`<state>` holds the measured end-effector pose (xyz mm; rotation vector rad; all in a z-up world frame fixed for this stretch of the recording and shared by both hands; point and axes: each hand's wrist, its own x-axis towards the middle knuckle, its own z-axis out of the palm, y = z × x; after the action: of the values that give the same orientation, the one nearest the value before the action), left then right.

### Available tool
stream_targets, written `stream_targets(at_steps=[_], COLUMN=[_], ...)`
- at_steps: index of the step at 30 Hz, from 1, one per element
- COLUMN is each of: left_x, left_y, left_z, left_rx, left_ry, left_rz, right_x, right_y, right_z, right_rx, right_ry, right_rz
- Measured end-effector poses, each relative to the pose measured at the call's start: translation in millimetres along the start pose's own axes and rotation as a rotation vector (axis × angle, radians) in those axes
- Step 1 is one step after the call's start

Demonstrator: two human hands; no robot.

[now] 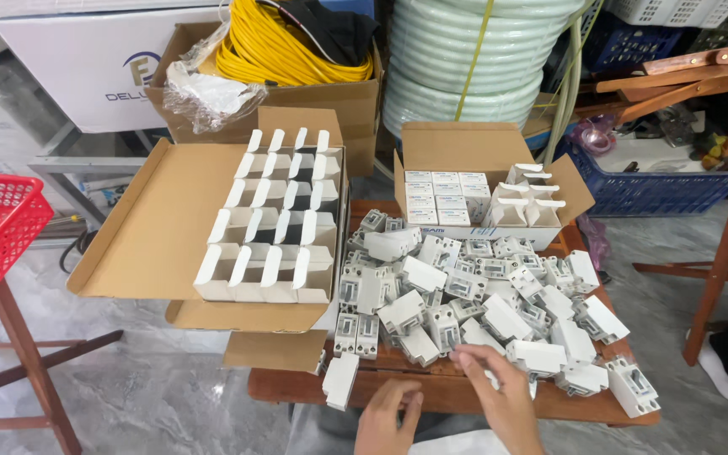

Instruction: The person sorts white electrical components from a large pile on a table into individual cardboard boxes. They pick up each component, turn it over to inspect it, and place it into a box.

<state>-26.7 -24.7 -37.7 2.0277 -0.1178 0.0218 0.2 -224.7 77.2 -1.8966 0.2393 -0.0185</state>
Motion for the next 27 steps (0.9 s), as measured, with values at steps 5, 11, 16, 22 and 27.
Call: stream_targets(at_steps=[5, 11, 16, 22, 27], left_x=[-44, -50, -45, -50, -39], left_y=[-8, -76, -79, -48, -25], left_z=[10, -13, -19, -11, -16], left_rx=[0.111, 0.532, 0.715, 0.497, 0.214], left_ry=[0.433, 0.895, 0.790, 0.839, 0.407], left_rz=[0.197, -0.136, -0.166, 0.313, 0.356], right_x=[-15, -25, -30, -30, -32], right_y=[46, 31, 49, 77, 29], right_z=[52, 78, 107, 118, 95], right_rx=[-0.091, -0.116, 0.082, 0.487, 0.586], right_ry=[-0.111, -0.254, -0.248, -0.328, -0.239], right_rz=[-0.053, 0.152, 0.156, 0.178, 0.273])
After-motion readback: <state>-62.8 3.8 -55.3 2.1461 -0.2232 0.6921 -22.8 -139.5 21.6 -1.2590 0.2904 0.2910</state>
